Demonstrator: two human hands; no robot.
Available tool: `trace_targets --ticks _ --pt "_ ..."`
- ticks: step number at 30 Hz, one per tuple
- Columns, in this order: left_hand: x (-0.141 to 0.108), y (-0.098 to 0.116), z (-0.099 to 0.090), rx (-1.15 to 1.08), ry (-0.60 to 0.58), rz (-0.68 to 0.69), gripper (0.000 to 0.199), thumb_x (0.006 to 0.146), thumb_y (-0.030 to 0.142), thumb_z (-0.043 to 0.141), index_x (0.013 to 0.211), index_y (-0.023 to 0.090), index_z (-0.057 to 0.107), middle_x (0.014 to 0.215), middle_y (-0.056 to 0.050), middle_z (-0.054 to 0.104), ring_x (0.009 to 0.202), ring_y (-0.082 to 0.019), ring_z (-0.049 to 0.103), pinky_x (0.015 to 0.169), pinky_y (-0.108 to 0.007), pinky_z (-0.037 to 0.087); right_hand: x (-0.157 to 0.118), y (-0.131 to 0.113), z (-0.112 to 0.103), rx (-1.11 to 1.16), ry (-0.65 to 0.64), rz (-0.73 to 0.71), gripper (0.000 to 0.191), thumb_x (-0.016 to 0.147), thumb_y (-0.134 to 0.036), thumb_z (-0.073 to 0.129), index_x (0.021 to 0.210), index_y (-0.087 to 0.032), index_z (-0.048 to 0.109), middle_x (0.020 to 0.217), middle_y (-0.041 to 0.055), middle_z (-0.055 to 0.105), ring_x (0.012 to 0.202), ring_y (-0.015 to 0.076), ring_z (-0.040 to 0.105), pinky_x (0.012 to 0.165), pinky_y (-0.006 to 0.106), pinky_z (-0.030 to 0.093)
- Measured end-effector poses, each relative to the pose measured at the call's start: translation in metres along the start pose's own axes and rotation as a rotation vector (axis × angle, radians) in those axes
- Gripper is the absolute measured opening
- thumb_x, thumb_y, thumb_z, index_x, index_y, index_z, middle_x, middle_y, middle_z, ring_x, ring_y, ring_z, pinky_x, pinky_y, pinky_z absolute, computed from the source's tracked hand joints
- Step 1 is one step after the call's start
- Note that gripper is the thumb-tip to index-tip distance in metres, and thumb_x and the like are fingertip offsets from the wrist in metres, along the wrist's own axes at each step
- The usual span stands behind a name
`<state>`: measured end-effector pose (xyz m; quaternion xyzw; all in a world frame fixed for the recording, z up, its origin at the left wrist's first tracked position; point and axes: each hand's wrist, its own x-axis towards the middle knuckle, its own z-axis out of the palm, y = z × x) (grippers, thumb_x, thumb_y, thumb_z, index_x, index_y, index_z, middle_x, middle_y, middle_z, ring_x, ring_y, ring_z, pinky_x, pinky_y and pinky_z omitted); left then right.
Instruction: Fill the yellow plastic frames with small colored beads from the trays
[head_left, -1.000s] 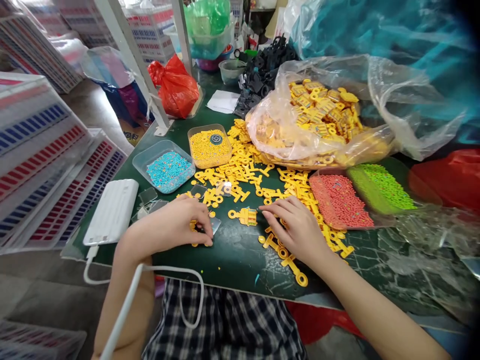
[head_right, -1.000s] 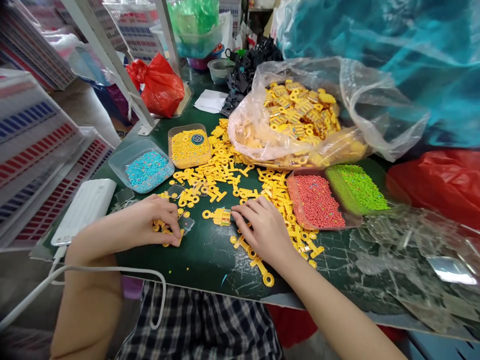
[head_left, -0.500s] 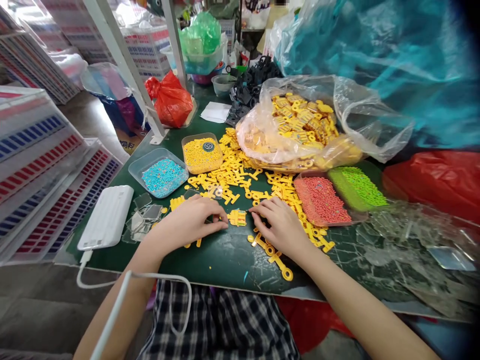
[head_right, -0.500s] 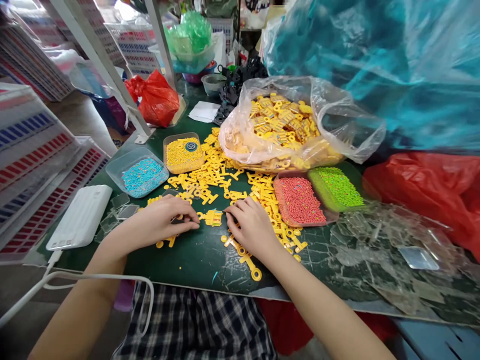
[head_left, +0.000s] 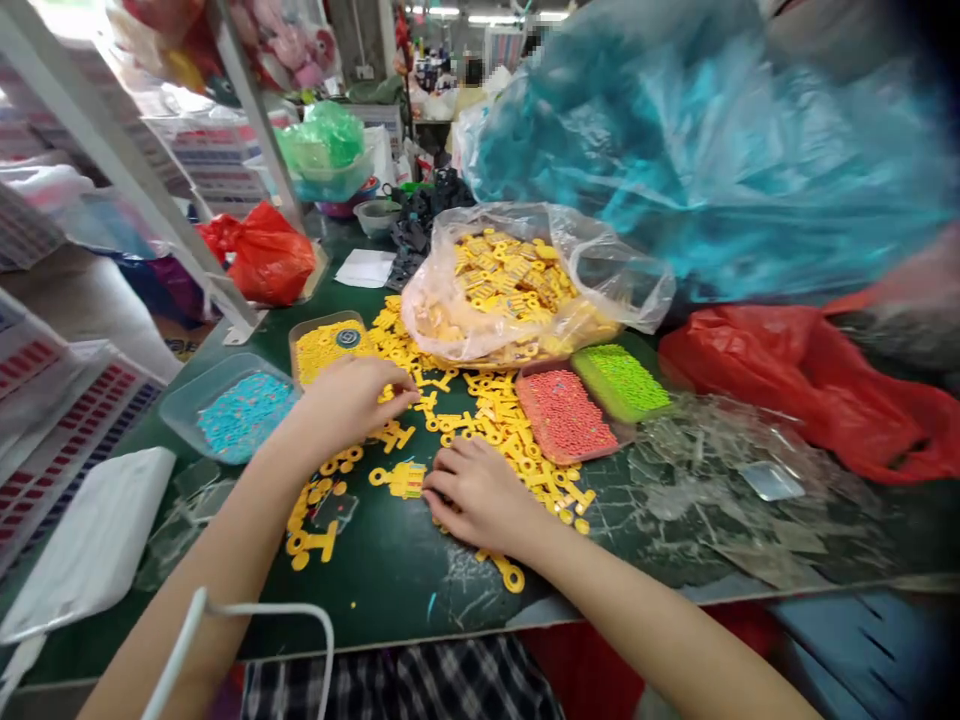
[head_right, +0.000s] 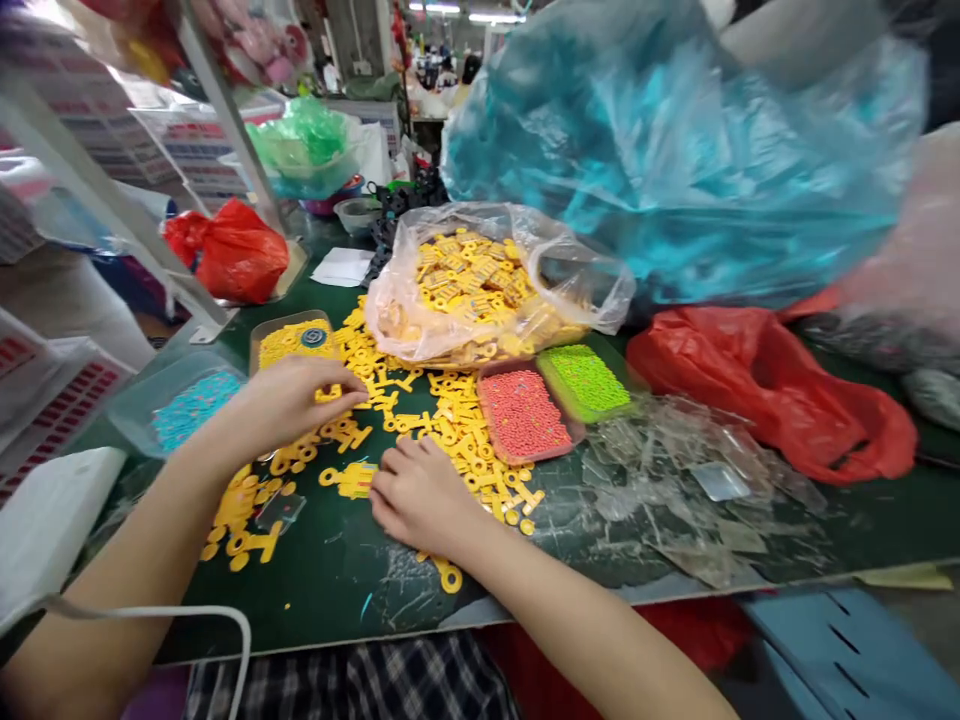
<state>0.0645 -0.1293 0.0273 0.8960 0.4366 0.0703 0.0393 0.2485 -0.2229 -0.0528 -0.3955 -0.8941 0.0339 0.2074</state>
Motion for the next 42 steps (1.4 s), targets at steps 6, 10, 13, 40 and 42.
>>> trace_targets --ticks 6,10,13,40,42 --pt "0.070 0.086 0.038 -0.064 -0.060 0.479 0.019 0.094 0.029 0.057 0.091 0.018 0.072 0.093 -0.004 0.074 0.091 -0.020 0.064 0.085 -0.032 0.041 -0.002 -0.007 0.007 0.010 0.037 -0.269 0.032 0.090 -0.036 0.049 0.065 -0.021 0.061 0.055 -0.0003 0.057 0.061 0.0160 0.050 0.057 0.033 0.030" --pt "0.103 0.121 0.046 -0.034 -0.058 0.594 0.021 0.094 0.033 0.060 0.084 0.018 0.071 0.088 -0.005 0.073 0.090 -0.020 0.062 0.082 -0.032 0.041 -0.005 -0.010 0.018 0.087 0.040 -0.415 0.040 0.092 -0.044 0.044 0.060 -0.023 0.055 0.047 -0.0034 0.052 0.048 0.0136 0.049 0.048 0.030 0.026" --pt "0.120 0.138 0.048 0.024 -0.060 0.615 0.019 0.092 0.031 0.062 0.083 0.018 0.072 0.085 -0.005 0.073 0.089 -0.021 0.063 0.081 -0.033 0.041 -0.006 -0.009 0.021 0.098 0.056 -0.447 0.041 0.093 -0.045 0.044 0.061 -0.023 0.054 0.048 -0.0035 0.055 0.047 0.0139 0.052 0.048 0.030 0.030" --pt "-0.044 -0.001 0.039 -0.348 0.284 0.039 0.044 0.095 0.058 0.047 0.087 0.023 0.072 0.092 -0.006 0.072 0.087 -0.022 0.064 0.083 -0.036 0.049 -0.079 0.035 -0.094 0.032 0.367 0.437 0.024 0.098 -0.024 0.043 0.100 -0.019 0.066 0.100 0.0079 0.071 0.095 0.0205 0.062 0.086 0.036 0.047" --pt "-0.057 -0.013 0.046 -0.344 0.291 -0.006 0.044 0.093 0.059 0.048 0.087 0.024 0.073 0.095 -0.007 0.073 0.090 -0.023 0.065 0.084 -0.037 0.050 -0.120 0.064 -0.091 -0.207 0.476 0.589 0.028 0.092 -0.020 0.041 0.107 -0.017 0.064 0.107 0.0127 0.070 0.102 0.0275 0.058 0.090 0.046 0.046"
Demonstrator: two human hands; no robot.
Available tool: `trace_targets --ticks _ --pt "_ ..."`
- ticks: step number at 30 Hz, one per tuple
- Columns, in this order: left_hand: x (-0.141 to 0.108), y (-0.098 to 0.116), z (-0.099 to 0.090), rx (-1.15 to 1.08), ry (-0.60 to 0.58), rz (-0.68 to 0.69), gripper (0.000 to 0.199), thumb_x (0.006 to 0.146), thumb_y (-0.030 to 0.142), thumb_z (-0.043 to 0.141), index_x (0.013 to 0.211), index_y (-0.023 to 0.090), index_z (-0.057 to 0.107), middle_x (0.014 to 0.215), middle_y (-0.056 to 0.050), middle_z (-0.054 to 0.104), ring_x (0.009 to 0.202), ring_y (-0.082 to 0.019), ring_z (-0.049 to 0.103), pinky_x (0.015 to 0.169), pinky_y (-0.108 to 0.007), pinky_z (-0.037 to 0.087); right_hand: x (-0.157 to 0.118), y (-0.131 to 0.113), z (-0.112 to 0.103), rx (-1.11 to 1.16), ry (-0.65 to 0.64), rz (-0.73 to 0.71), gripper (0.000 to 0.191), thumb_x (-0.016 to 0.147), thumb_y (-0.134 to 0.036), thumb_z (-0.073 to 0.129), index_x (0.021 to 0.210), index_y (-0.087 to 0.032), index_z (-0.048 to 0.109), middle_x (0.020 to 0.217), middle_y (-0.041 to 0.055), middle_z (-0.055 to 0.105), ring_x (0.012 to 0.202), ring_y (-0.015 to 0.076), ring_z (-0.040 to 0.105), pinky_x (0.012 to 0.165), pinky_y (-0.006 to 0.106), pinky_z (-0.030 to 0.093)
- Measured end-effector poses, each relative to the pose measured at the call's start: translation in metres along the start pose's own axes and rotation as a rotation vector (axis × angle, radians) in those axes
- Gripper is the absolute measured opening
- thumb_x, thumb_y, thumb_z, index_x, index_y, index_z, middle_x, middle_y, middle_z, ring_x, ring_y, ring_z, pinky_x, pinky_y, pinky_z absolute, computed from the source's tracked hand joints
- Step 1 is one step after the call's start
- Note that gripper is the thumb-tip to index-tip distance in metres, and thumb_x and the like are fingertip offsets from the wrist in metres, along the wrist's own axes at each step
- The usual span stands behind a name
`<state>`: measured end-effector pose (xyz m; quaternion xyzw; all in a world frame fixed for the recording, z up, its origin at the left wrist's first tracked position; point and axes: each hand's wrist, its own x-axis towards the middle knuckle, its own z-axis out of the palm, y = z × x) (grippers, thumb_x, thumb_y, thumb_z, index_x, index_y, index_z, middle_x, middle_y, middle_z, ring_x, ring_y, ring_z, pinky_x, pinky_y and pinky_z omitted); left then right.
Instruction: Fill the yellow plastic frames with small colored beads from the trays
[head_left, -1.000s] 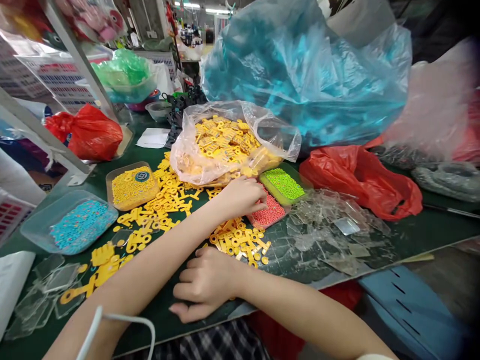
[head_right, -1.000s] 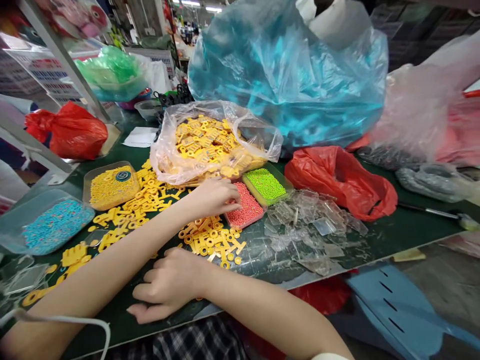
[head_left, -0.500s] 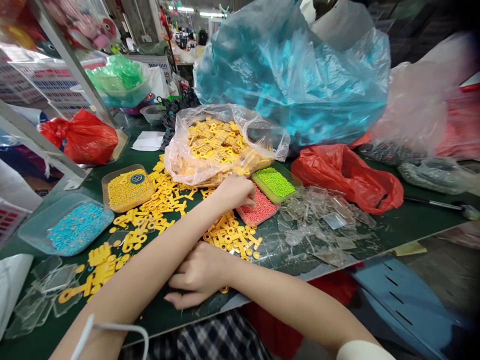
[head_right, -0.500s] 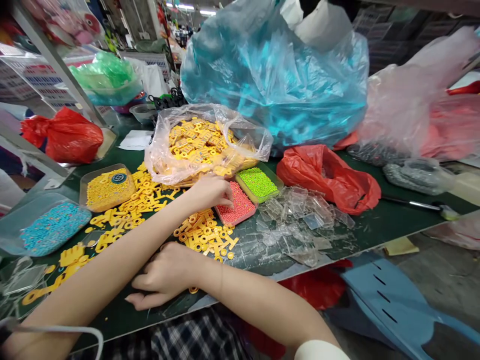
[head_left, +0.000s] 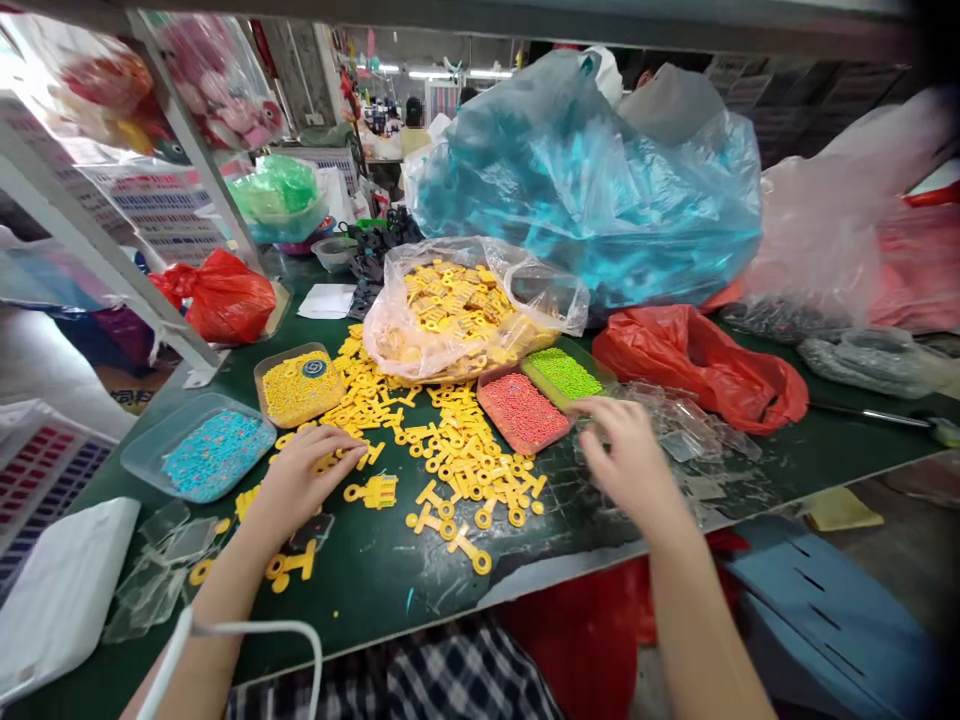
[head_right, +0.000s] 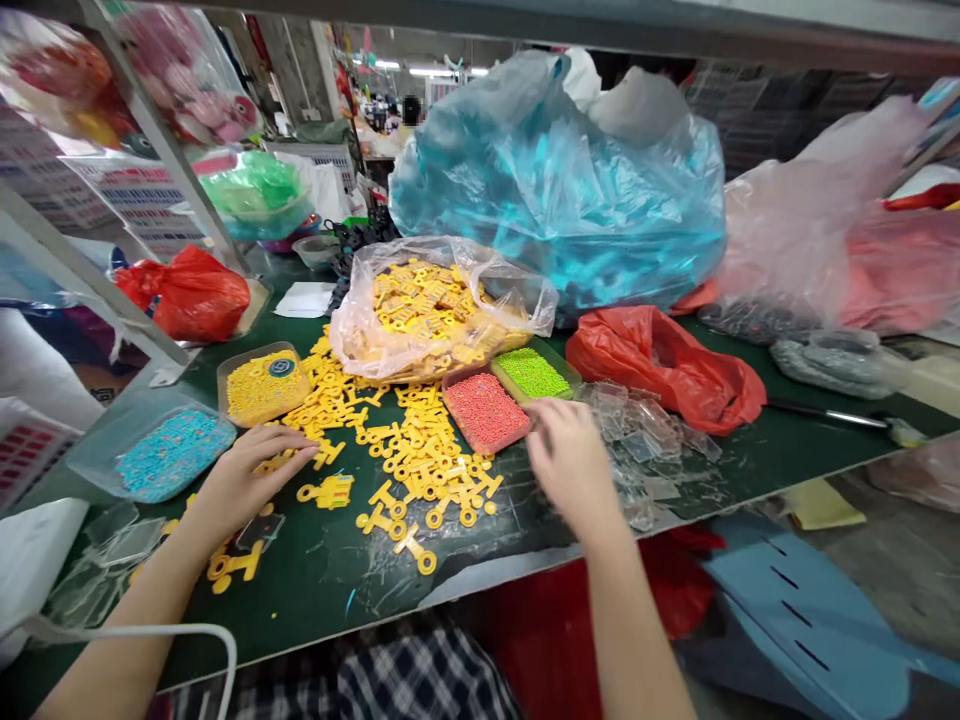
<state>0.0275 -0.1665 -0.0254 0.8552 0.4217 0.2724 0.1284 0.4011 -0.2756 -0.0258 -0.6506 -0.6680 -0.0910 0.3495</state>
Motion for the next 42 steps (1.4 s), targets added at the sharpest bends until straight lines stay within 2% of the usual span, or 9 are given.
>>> trace_targets --ticks 4,7,11,15,21,24,31,38,42 --pt "-0.010 -0.008 0.001 -0.033 -0.038 -0.021 0.041 0.096 0.053 0.049 0.093 0.022 0.075 0.098 -0.008 0.073 0.095 -0.023 0.063 0.088 -0.038 0.049 -0.031 0.084 -0.002 -0.266 -0.006 0.024 0.044 0.087 -0.027 0.048 0.128 -0.014 0.057 0.118 0.0209 0.066 0.106 0.0370 0.057 0.089 0.054 0.046" --pt "-0.011 -0.004 0.003 -0.045 -0.155 0.033 0.036 0.097 0.045 0.051 0.093 0.022 0.077 0.095 -0.007 0.072 0.092 -0.021 0.062 0.088 -0.038 0.047 -0.038 0.111 -0.003 -0.319 -0.109 0.027 0.047 0.089 -0.038 0.055 0.130 -0.015 0.058 0.103 0.0223 0.069 0.097 0.0388 0.060 0.081 0.050 0.048" --pt "-0.013 0.004 0.008 -0.030 -0.313 0.094 0.026 0.095 0.038 0.057 0.093 0.022 0.078 0.093 -0.005 0.071 0.093 -0.021 0.059 0.089 -0.037 0.042 -0.034 0.108 -0.004 -0.308 -0.183 0.014 0.044 0.094 -0.052 0.046 0.122 -0.023 0.064 0.093 0.0207 0.068 0.095 0.0400 0.062 0.071 0.049 0.048" --pt "-0.014 0.009 0.010 -0.033 -0.365 0.124 0.023 0.095 0.035 0.059 0.093 0.022 0.078 0.093 -0.005 0.069 0.092 -0.020 0.056 0.087 -0.036 0.040 -0.031 0.100 -0.006 -0.185 -0.184 0.094 0.041 0.092 -0.058 0.049 0.117 -0.030 0.067 0.091 0.0168 0.068 0.087 0.0379 0.066 0.068 0.048 0.049" --pt "-0.015 0.011 0.013 0.001 -0.392 0.141 0.021 0.095 0.035 0.061 0.092 0.026 0.080 0.085 -0.003 0.064 0.086 -0.019 0.054 0.083 -0.034 0.037 -0.032 0.101 -0.011 -0.178 -0.181 0.020 0.028 0.093 -0.045 0.050 0.111 -0.031 0.065 0.100 0.0152 0.070 0.098 0.0402 0.065 0.081 0.056 0.047" --pt "-0.015 0.010 0.014 -0.001 -0.395 0.131 0.021 0.095 0.035 0.061 0.096 0.025 0.079 0.085 -0.003 0.065 0.087 -0.020 0.055 0.083 -0.034 0.037 -0.035 0.100 -0.012 -0.274 -0.158 -0.002 0.031 0.092 -0.050 0.048 0.111 -0.030 0.063 0.104 0.0157 0.068 0.104 0.0410 0.062 0.086 0.057 0.044" --pt "-0.015 -0.001 0.012 0.022 -0.271 0.091 0.034 0.100 0.040 0.049 0.105 0.023 0.077 0.087 -0.005 0.067 0.090 -0.022 0.058 0.085 -0.036 0.040 -0.051 0.100 -0.003 -0.469 -0.015 0.239 0.068 0.087 -0.069 0.031 0.119 -0.018 0.062 0.110 0.0213 0.065 0.104 0.0433 0.056 0.084 0.056 0.043" --pt "-0.013 -0.014 0.020 0.045 -0.169 0.127 0.056 0.098 0.058 0.035 0.099 0.022 0.078 0.090 -0.008 0.071 0.088 -0.026 0.061 0.083 -0.041 0.042 -0.063 0.090 0.002 -0.390 -0.040 0.396 0.049 0.089 -0.055 0.036 0.095 -0.019 0.069 0.098 0.0158 0.071 0.099 0.0339 0.056 0.086 0.049 0.041" --pt "-0.013 -0.017 0.021 0.061 -0.121 0.124 0.060 0.096 0.062 0.034 0.098 0.021 0.077 0.096 -0.009 0.072 0.092 -0.029 0.062 0.085 -0.045 0.042 -0.067 0.086 0.001 -0.412 -0.022 0.409 0.044 0.090 -0.052 0.041 0.105 -0.020 0.067 0.110 0.0139 0.070 0.106 0.0318 0.053 0.090 0.046 0.040"
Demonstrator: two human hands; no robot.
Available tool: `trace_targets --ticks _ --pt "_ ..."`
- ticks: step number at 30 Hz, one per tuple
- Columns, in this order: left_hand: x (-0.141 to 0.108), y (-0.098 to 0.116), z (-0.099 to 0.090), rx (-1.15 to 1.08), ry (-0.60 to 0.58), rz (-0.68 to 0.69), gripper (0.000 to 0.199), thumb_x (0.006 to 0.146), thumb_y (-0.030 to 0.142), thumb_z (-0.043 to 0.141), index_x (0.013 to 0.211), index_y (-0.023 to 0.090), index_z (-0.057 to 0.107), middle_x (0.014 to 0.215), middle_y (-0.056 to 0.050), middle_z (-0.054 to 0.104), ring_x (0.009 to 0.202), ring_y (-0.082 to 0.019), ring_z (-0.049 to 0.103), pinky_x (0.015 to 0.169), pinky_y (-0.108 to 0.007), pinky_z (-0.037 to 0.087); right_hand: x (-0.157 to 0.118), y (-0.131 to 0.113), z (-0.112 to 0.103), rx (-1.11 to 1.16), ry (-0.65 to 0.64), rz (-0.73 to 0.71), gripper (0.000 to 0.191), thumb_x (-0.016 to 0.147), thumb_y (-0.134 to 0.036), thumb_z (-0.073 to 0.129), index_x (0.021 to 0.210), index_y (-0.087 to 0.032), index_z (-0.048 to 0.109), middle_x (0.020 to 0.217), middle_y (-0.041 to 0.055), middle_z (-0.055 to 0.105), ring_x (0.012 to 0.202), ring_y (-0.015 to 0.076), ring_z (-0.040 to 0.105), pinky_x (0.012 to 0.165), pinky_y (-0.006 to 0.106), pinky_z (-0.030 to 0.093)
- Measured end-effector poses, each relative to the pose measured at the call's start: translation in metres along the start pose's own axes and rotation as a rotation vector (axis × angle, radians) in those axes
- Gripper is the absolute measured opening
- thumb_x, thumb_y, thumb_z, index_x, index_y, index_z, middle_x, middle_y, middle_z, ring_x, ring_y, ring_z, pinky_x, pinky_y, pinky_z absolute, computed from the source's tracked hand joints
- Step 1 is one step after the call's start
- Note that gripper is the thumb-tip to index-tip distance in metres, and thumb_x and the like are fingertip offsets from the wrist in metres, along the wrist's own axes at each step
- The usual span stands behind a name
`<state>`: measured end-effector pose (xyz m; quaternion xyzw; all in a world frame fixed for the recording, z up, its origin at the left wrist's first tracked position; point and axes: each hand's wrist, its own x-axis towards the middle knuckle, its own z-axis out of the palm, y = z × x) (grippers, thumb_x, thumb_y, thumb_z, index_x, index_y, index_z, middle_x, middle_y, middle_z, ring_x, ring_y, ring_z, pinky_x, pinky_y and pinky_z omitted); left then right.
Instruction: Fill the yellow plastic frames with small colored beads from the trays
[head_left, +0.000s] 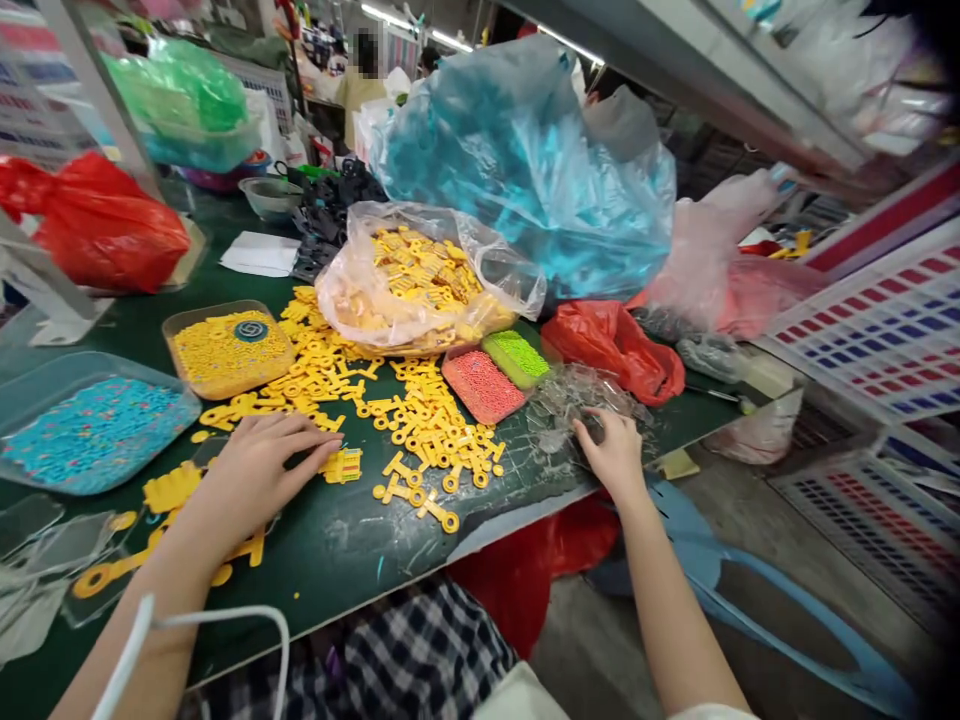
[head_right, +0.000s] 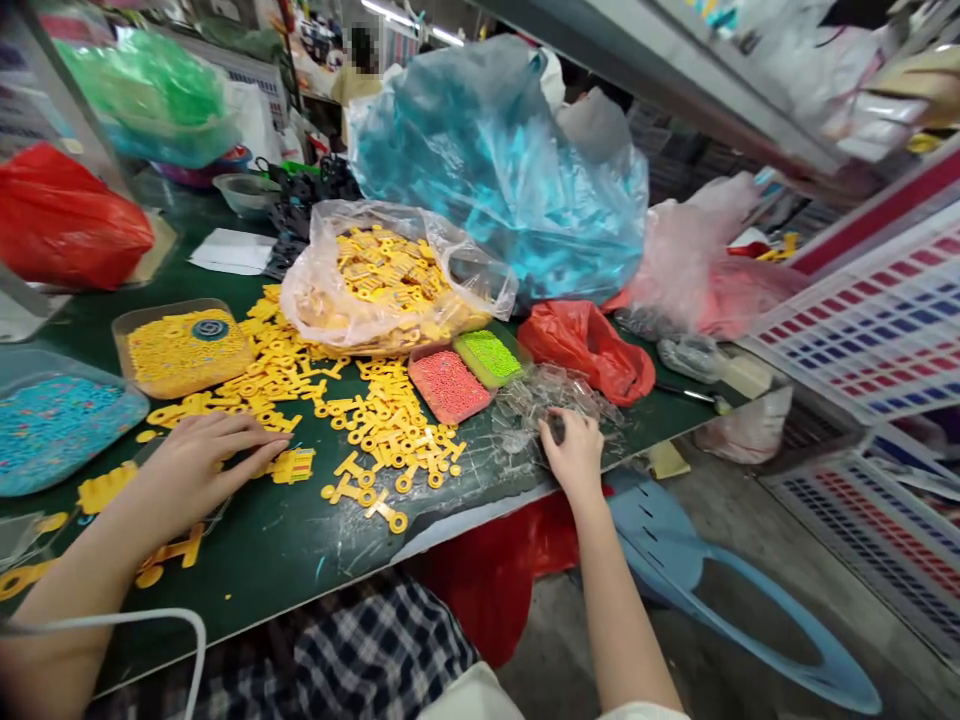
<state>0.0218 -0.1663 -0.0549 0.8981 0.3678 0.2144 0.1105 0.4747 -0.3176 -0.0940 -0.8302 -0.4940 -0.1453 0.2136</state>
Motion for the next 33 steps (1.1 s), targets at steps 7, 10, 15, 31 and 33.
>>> trace_targets --ticks 7,10,15,31,33 --pt "0.001 0.004 -0.003 0.022 -0.011 -0.009 0.058 0.095 0.061 0.033 0.097 0.023 0.077 0.094 -0.008 0.073 0.092 -0.030 0.064 0.084 -0.045 0.043 0.004 0.001 -0.002 0.101 -0.071 -0.096 0.059 0.083 -0.069 0.049 0.113 -0.020 0.064 0.118 0.0143 0.066 0.111 0.0345 0.049 0.095 0.049 0.039" --pt "0.001 0.006 -0.003 0.021 -0.032 -0.032 0.059 0.095 0.061 0.033 0.097 0.023 0.077 0.095 -0.009 0.073 0.092 -0.030 0.064 0.084 -0.046 0.043 0.013 0.001 -0.002 0.166 -0.127 -0.063 0.066 0.070 -0.080 0.057 0.098 -0.021 0.067 0.099 0.0142 0.067 0.105 0.0349 0.053 0.092 0.048 0.043" --pt "0.000 0.007 -0.002 0.049 -0.073 -0.065 0.055 0.096 0.057 0.034 0.097 0.023 0.078 0.098 -0.010 0.074 0.096 -0.031 0.063 0.084 -0.046 0.044 0.029 -0.014 -0.009 0.185 -0.095 -0.094 0.072 0.063 -0.089 0.056 0.090 -0.023 0.063 0.087 0.0107 0.067 0.092 0.0337 0.060 0.085 0.047 0.045" --pt "0.001 0.035 -0.017 -0.464 0.015 -0.278 0.044 0.093 0.054 0.050 0.117 0.023 0.068 0.109 -0.008 0.073 0.103 -0.025 0.065 0.094 -0.042 0.051 0.035 -0.202 -0.052 0.523 -0.288 -0.951 0.029 0.089 -0.039 0.068 0.113 -0.022 0.066 0.094 0.0054 0.071 0.088 0.0220 0.060 0.078 0.035 0.046" --pt "0.000 0.039 -0.016 -0.648 0.004 -0.333 0.049 0.091 0.053 0.054 0.128 0.022 0.060 0.111 -0.008 0.072 0.104 -0.023 0.066 0.095 -0.042 0.052 0.037 -0.230 -0.045 0.565 -0.416 -1.046 0.031 0.087 -0.036 0.071 0.113 -0.021 0.066 0.092 0.0048 0.070 0.088 0.0214 0.058 0.077 0.033 0.045"
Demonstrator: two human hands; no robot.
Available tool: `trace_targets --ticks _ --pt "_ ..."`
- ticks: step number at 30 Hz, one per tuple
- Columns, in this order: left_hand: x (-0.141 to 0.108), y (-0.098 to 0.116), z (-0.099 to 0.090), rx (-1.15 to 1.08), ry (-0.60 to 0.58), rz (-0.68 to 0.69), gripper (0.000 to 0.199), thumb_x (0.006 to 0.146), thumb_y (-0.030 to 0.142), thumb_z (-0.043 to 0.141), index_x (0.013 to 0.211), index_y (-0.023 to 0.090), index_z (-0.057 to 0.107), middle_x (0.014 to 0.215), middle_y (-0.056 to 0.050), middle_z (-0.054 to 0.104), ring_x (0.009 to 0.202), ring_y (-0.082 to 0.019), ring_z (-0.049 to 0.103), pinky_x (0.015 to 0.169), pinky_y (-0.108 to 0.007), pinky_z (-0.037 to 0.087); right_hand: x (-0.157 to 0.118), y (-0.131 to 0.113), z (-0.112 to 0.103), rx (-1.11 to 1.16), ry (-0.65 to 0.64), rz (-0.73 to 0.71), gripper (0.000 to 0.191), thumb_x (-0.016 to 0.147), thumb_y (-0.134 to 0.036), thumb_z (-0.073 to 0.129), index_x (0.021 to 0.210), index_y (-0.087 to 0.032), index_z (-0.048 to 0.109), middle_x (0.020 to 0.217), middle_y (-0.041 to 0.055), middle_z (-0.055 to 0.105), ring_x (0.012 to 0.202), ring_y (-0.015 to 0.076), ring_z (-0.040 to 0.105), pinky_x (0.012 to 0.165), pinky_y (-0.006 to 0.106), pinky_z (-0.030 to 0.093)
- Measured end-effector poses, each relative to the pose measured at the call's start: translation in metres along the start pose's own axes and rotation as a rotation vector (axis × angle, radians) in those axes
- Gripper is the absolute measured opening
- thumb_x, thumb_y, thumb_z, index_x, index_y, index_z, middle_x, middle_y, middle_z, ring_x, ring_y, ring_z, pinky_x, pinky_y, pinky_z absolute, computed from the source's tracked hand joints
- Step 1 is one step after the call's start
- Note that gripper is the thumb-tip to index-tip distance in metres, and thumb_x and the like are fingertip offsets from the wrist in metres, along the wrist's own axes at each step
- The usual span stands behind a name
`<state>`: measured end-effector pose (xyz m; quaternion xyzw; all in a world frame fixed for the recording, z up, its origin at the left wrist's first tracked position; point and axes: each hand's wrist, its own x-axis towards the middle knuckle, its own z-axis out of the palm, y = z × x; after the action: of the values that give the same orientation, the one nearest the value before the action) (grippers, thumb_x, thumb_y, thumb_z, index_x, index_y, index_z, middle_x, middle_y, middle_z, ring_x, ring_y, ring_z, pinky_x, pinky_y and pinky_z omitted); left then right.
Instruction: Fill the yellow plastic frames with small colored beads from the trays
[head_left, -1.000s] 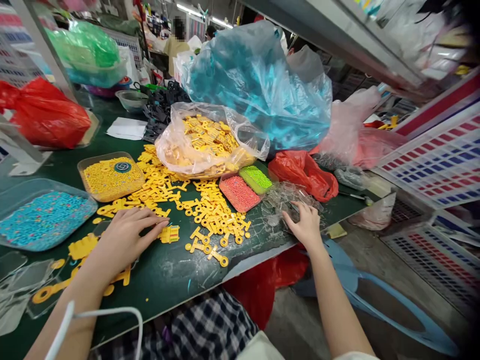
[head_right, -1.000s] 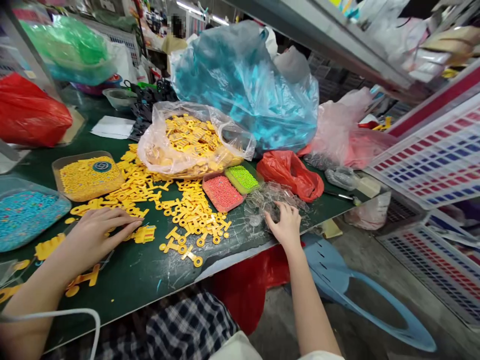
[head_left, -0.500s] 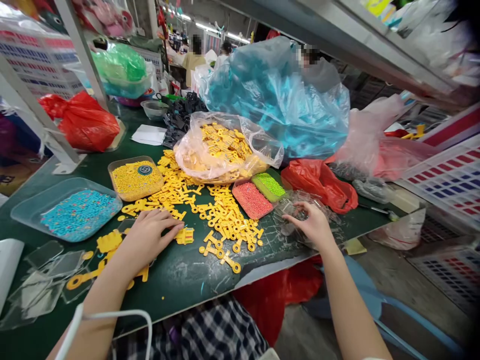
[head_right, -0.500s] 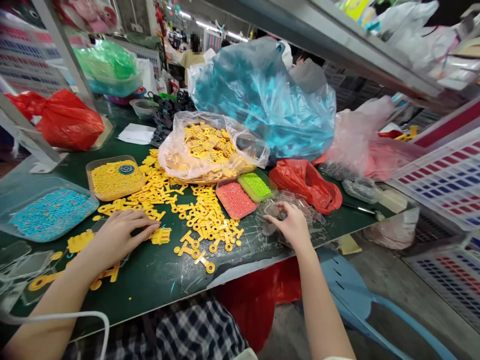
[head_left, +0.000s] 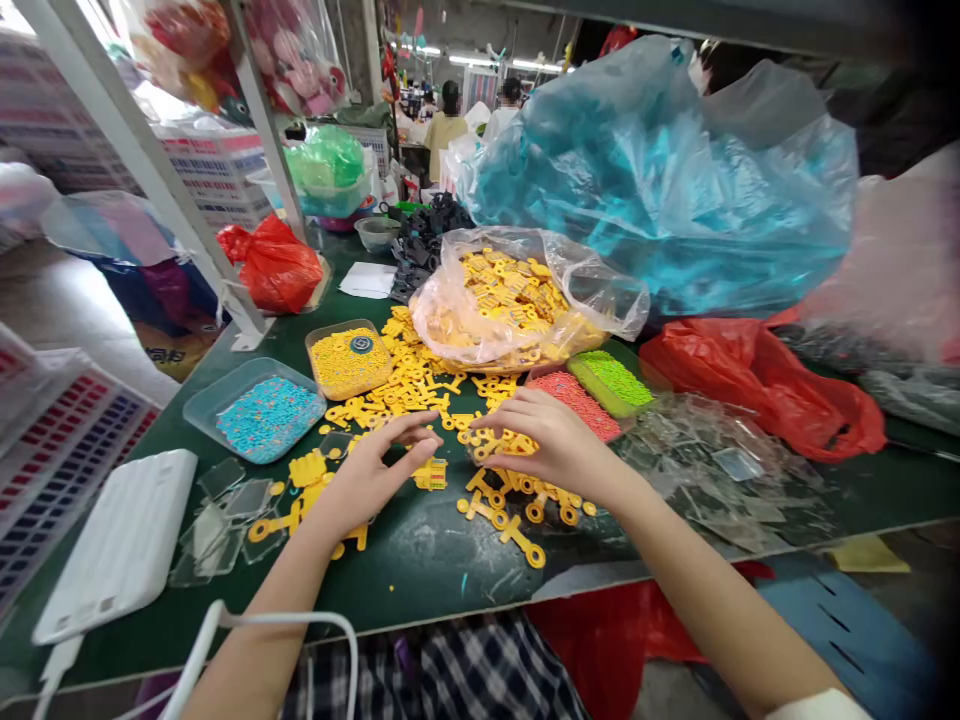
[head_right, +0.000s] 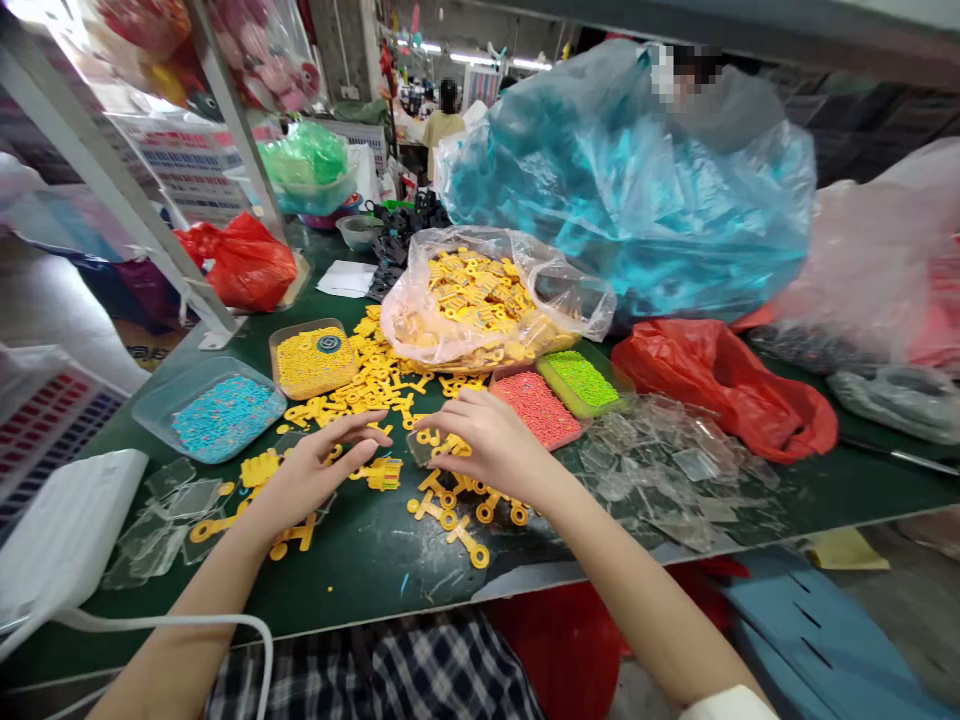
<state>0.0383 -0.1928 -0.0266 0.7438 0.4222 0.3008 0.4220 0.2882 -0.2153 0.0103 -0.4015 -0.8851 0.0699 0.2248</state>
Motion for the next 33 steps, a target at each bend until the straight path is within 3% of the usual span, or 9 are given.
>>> trace_targets --ticks 4,9,12,16,20,24,26,29,33 --pt "0.002 -0.005 0.005 -0.247 -0.045 -0.024 0.065 0.082 0.047 0.068 0.137 0.019 0.049 0.109 -0.008 0.072 0.096 -0.021 0.069 0.093 -0.040 0.055 0.035 0.000 0.022 0.180 -0.144 -0.061 0.029 0.085 -0.031 0.073 0.111 -0.021 0.066 0.091 0.0036 0.069 0.091 0.0205 0.057 0.080 0.034 0.045" --pt "0.007 -0.011 0.004 -0.284 0.048 -0.118 0.052 0.079 0.052 0.071 0.116 0.015 0.064 0.086 -0.006 0.074 0.084 -0.021 0.072 0.083 -0.037 0.059 0.042 0.000 0.047 0.593 -0.060 0.077 0.032 0.090 -0.026 0.065 0.121 -0.024 0.059 0.092 0.0011 0.068 0.087 0.0172 0.060 0.080 0.034 0.047" --pt "0.008 -0.010 0.003 -0.247 0.072 -0.154 0.053 0.084 0.059 0.063 0.111 0.015 0.067 0.084 -0.008 0.075 0.081 -0.022 0.073 0.079 -0.037 0.061 0.036 -0.003 0.058 0.831 -0.016 0.247 0.030 0.093 -0.031 0.058 0.121 -0.022 0.055 0.088 0.0006 0.065 0.079 0.0153 0.060 0.070 0.030 0.047" --pt "0.008 -0.006 0.002 -0.184 0.027 -0.133 0.054 0.091 0.060 0.052 0.117 0.015 0.066 0.089 -0.008 0.076 0.085 -0.022 0.073 0.085 -0.038 0.059 0.031 -0.005 0.063 0.939 0.014 0.363 0.022 0.094 -0.032 0.051 0.113 -0.021 0.053 0.081 -0.0016 0.056 0.072 0.0138 0.054 0.062 0.028 0.042" --pt "0.006 -0.004 -0.005 -0.017 -0.038 -0.072 0.054 0.086 0.054 0.064 0.129 0.021 0.061 0.107 -0.007 0.075 0.098 -0.022 0.070 0.094 -0.039 0.055 0.030 -0.004 0.067 1.040 -0.018 0.372 0.011 0.095 -0.028 0.046 0.103 -0.022 0.049 0.072 -0.0045 0.051 0.068 0.0131 0.051 0.062 0.027 0.040" --pt "0.004 -0.008 -0.013 0.198 -0.133 0.000 0.049 0.080 0.054 0.072 0.117 0.023 0.069 0.109 -0.006 0.075 0.097 -0.023 0.069 0.092 -0.038 0.055 0.028 -0.004 0.075 1.109 -0.079 0.400 0.005 0.095 -0.023 0.045 0.100 -0.023 0.043 0.079 -0.0024 0.059 0.074 0.0139 0.058 0.069 0.028 0.045" --pt "0.003 -0.012 -0.015 0.272 -0.148 0.026 0.046 0.080 0.053 0.072 0.115 0.023 0.070 0.109 -0.006 0.075 0.098 -0.023 0.068 0.093 -0.039 0.053 0.027 -0.005 0.076 1.016 -0.107 0.379 0.008 0.096 -0.021 0.043 0.103 -0.023 0.043 0.085 0.0001 0.064 0.079 0.0153 0.061 0.073 0.031 0.048" --pt "0.004 -0.015 -0.015 0.373 -0.171 0.073 0.041 0.081 0.048 0.073 0.114 0.024 0.069 0.111 -0.006 0.073 0.106 -0.025 0.065 0.100 -0.043 0.048 0.024 -0.006 0.071 0.545 -0.104 0.252 0.011 0.096 -0.021 0.046 0.105 -0.020 0.052 0.097 0.0073 0.068 0.094 0.0215 0.059 0.082 0.037 0.046" --pt "0.007 -0.018 -0.012 0.472 -0.181 0.109 0.038 0.081 0.049 0.073 0.110 0.024 0.069 0.111 -0.006 0.068 0.109 -0.026 0.059 0.103 -0.047 0.043 0.022 -0.006 0.061 0.069 -0.108 0.071 0.027 0.094 -0.041 0.056 0.101 -0.016 0.063 0.100 0.0112 0.067 0.099 0.0273 0.054 0.082 0.040 0.042"
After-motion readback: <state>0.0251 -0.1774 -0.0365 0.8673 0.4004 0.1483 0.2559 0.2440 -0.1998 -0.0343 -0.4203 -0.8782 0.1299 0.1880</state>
